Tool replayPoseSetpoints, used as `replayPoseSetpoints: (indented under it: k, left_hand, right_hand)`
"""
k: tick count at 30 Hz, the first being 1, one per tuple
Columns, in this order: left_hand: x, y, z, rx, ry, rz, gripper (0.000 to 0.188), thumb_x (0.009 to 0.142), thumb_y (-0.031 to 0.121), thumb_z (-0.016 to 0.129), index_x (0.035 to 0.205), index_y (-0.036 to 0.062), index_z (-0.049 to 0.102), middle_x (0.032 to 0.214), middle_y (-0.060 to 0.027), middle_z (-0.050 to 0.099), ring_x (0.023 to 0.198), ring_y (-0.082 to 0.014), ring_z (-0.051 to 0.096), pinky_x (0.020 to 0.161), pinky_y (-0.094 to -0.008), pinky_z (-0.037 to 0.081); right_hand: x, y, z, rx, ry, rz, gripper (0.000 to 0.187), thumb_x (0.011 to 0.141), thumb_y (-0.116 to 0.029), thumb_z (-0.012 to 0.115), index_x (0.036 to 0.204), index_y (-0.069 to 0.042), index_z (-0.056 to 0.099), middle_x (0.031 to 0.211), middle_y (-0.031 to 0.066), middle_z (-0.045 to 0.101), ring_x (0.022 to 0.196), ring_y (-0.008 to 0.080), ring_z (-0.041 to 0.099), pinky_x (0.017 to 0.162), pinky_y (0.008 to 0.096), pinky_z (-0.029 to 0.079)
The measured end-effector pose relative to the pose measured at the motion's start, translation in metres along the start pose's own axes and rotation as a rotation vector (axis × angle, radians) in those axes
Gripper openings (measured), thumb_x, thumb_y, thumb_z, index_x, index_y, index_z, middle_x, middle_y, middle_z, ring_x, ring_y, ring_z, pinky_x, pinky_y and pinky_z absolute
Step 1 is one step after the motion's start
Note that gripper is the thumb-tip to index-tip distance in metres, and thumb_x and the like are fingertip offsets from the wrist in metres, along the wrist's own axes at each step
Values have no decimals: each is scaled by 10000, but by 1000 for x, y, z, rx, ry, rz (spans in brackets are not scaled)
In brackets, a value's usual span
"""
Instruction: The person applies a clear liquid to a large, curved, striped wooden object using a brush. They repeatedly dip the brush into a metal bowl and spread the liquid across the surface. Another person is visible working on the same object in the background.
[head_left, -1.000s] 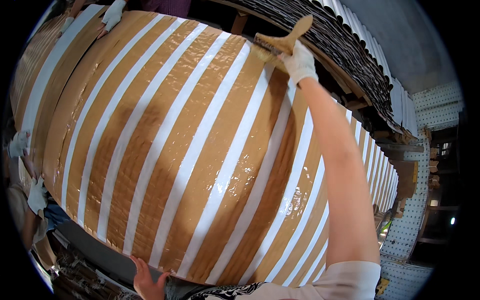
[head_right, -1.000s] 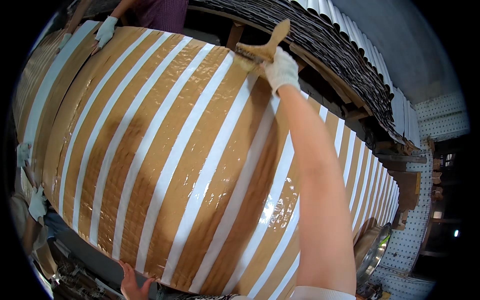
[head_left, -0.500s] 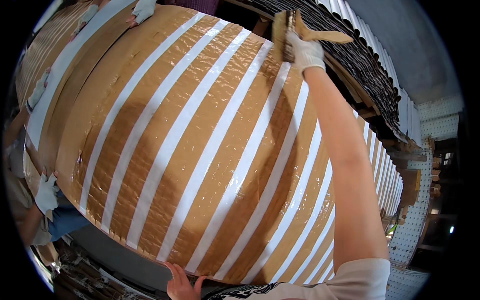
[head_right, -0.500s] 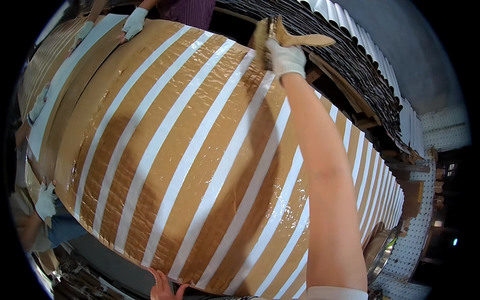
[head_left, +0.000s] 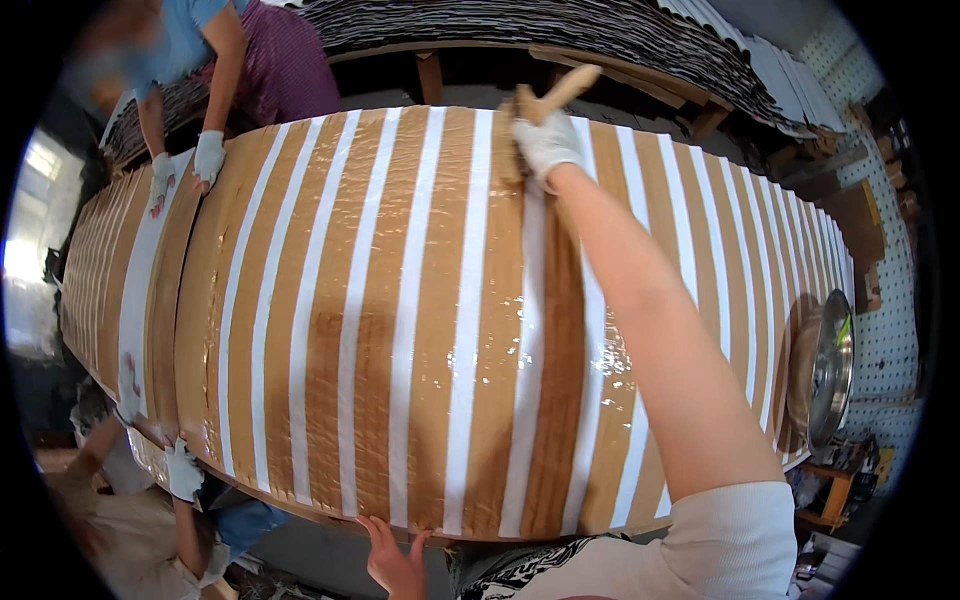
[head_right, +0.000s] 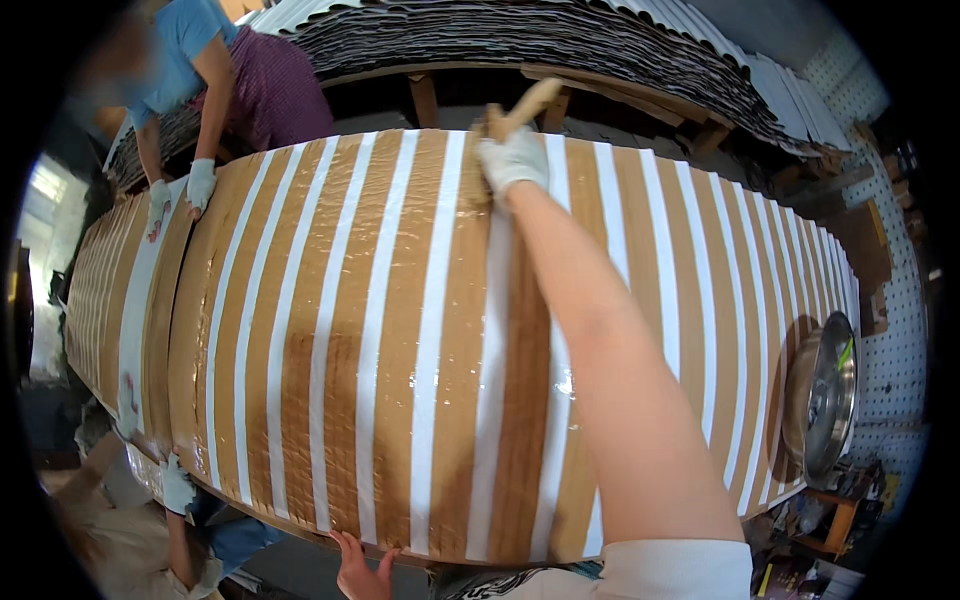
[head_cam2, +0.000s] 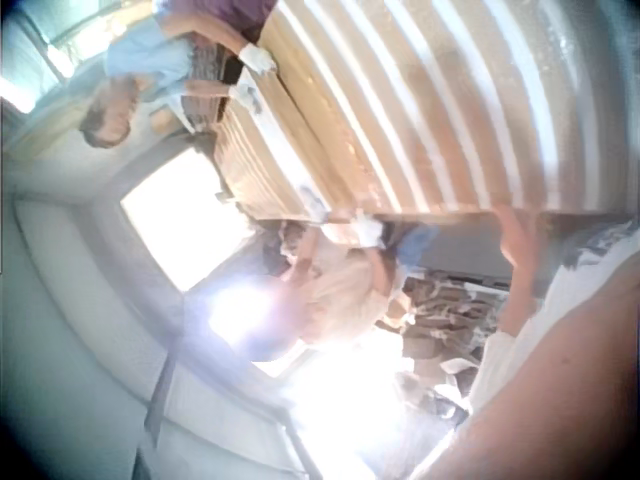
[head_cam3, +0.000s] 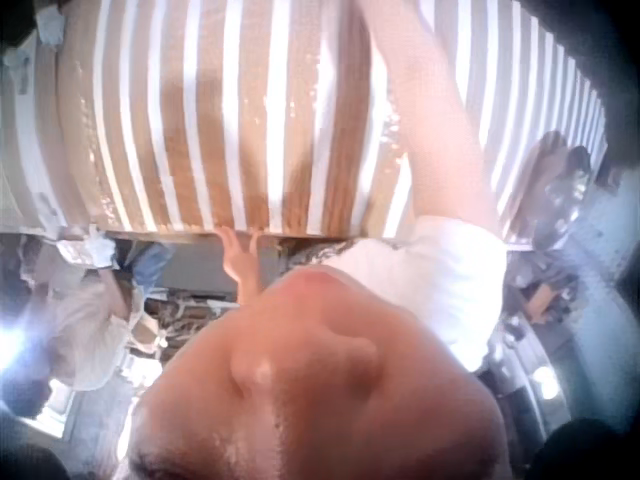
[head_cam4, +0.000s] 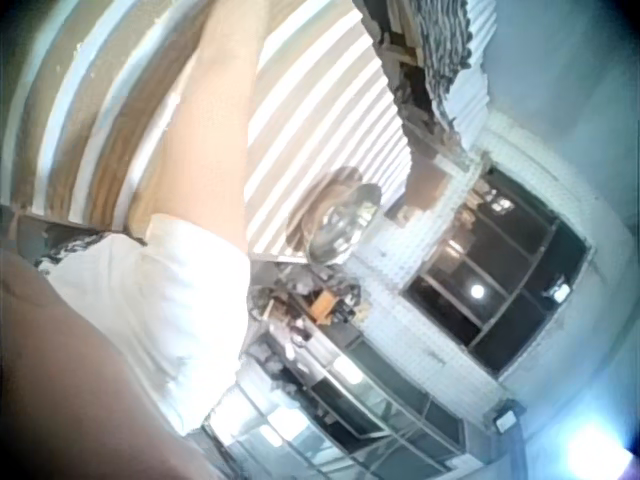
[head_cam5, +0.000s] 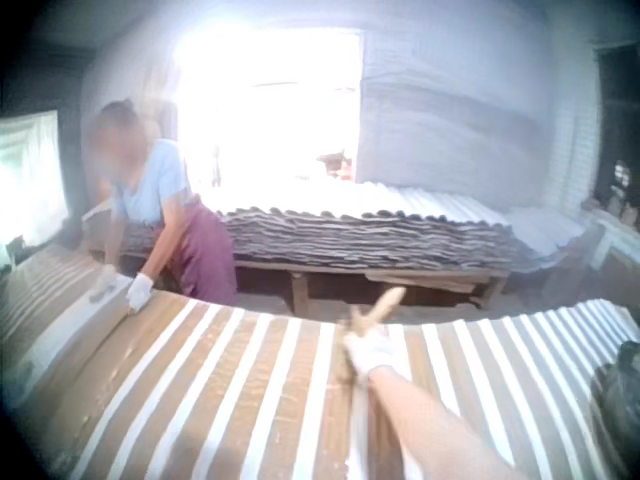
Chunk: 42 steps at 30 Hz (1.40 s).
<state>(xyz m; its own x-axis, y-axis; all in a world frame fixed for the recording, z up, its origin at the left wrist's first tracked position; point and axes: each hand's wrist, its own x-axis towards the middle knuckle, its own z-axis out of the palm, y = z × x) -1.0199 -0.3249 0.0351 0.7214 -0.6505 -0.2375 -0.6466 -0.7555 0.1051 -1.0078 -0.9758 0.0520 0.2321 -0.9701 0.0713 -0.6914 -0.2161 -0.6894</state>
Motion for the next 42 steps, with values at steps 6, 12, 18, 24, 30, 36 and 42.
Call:
replayPoseSetpoints:
  k: [6, 12, 18, 24, 30, 36, 42]
  left_hand:
    - [1, -4, 6, -102, -95, -74, 940, 761, 528, 786, 1370, -114, 470, 1532, -298, 323, 1048, -329, 681, 777, -364, 560]
    - [-2, -12, 22, -114, -29, -27, 933, 761, 555, 768, 1356, -107, 486, 1525, -314, 318, 1046, -357, 673, 765, -376, 564]
    - [0, -3, 9, -149, -49, -49, 938, 753, 586, 759, 1337, -105, 509, 1498, -320, 358, 1001, -377, 686, 747, -385, 573]
    - [-1, -7, 17, -152, -5, -6, 932, 764, 570, 758, 1353, -101, 490, 1505, -302, 359, 1074, -365, 662, 755, -390, 572]
    - [-1, -9, 13, -31, 21, 45, 906, 797, 550, 740, 1365, -104, 473, 1504, -305, 354, 1115, -375, 638, 787, -390, 567]
    - [3, -14, 17, -54, 46, 72, 911, 807, 554, 726, 1375, -106, 458, 1507, -306, 348, 1111, -385, 636, 804, -405, 563]
    - [2, -12, 20, -77, 56, 85, 923, 811, 590, 700, 1371, -105, 463, 1516, -311, 327, 1067, -379, 657, 770, -403, 571]
  right_hand:
    - [-6, 186, -155, -60, 340, 274, 584, 800, -431, 662, 1215, -22, 630, 1180, 251, 660, 1128, 375, 630, 933, 438, 493]
    - [-21, 136, -186, -223, 462, 348, 498, 831, -408, 636, 1234, -115, 629, 1188, 226, 662, 1121, 370, 631, 931, 446, 496]
    - [-79, -79, -17, 106, -109, -213, 462, 847, -399, 561, 1087, -12, 642, 909, 188, 682, 857, 320, 671, 756, 421, 513]
    - [-158, -153, 80, 79, -337, -201, 444, 902, -266, 484, 1281, -40, 531, 1228, 259, 592, 1149, 397, 593, 1000, 473, 460]
    - [-147, -33, -33, 34, -58, 58, 541, 829, -401, 552, 1204, -16, 609, 1162, 285, 641, 1099, 416, 610, 952, 460, 467]
    - [-145, 177, -166, -117, 431, 289, 558, 836, -436, 632, 1187, -2, 639, 1162, 269, 658, 1128, 397, 615, 950, 450, 480]
    - [-156, 119, -164, -150, 418, 140, 539, 873, -495, 564, 1156, -45, 652, 1183, 276, 636, 1124, 411, 602, 958, 478, 465]
